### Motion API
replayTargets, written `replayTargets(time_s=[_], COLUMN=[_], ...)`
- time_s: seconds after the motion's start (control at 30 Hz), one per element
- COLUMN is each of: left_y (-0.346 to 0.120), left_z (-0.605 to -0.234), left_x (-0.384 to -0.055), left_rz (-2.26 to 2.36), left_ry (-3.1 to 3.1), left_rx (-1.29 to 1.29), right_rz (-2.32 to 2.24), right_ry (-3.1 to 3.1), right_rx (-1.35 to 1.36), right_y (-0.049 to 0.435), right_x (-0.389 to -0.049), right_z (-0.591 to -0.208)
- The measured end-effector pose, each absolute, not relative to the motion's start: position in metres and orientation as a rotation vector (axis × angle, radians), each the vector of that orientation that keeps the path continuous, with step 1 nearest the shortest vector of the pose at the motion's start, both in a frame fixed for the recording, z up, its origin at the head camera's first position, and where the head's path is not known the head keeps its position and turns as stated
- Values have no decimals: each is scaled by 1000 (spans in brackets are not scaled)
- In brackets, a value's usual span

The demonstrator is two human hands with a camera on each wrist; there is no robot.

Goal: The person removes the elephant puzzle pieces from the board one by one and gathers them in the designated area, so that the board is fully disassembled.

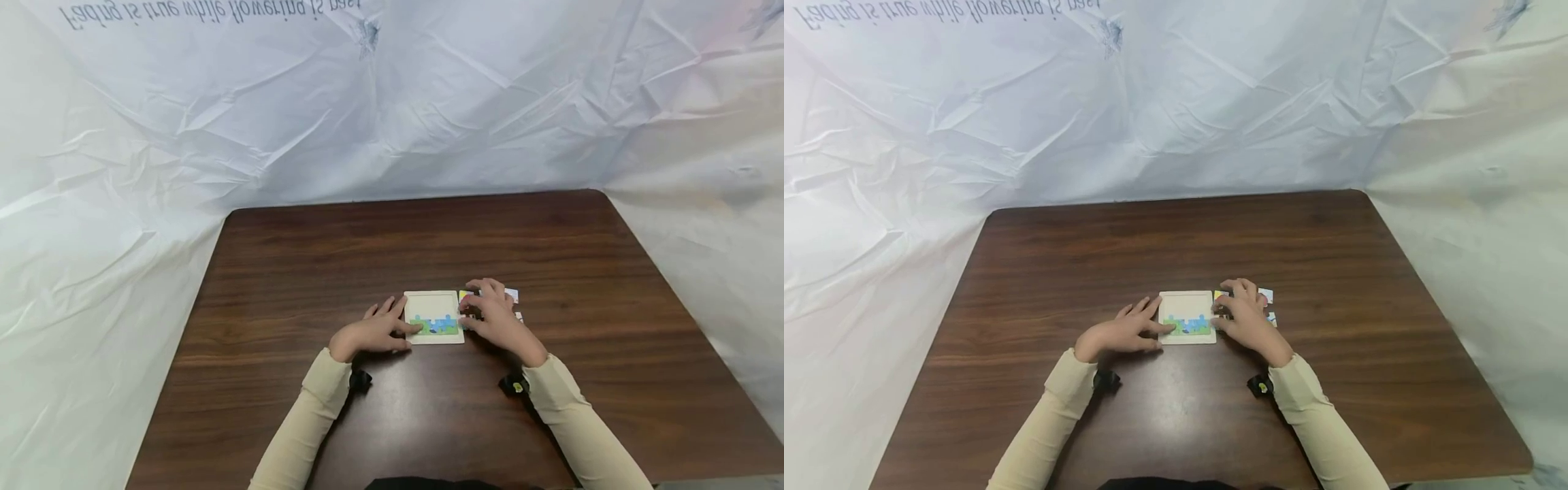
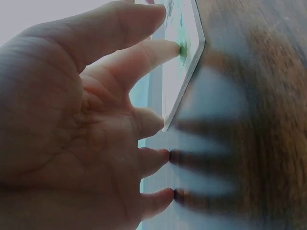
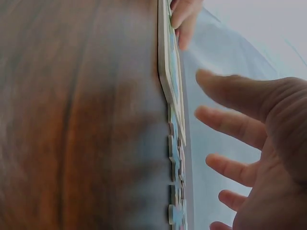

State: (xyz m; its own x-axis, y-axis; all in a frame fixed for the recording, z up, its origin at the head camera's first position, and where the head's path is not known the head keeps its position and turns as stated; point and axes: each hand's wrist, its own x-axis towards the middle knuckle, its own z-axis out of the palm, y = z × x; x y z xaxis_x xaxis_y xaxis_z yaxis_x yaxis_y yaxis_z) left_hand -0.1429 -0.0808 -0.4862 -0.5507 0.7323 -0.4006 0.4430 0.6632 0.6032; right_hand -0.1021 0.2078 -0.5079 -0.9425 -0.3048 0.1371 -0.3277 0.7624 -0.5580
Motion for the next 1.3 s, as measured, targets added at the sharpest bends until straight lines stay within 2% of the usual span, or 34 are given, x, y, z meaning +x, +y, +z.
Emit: replayTargets(time_s=[0.73,1.3], left_y=[-76,-77], left_z=[-497,-496], left_x=[-133,-135], left_rz=[496,532], left_ry=[2262,2277], left_rx=[926,930], right_rz=[740,904], right_ry=[-3018,-2911], right_rx=[763,660], right_y=[195,224], right_x=[-106,-98], right_z=[-515,-507])
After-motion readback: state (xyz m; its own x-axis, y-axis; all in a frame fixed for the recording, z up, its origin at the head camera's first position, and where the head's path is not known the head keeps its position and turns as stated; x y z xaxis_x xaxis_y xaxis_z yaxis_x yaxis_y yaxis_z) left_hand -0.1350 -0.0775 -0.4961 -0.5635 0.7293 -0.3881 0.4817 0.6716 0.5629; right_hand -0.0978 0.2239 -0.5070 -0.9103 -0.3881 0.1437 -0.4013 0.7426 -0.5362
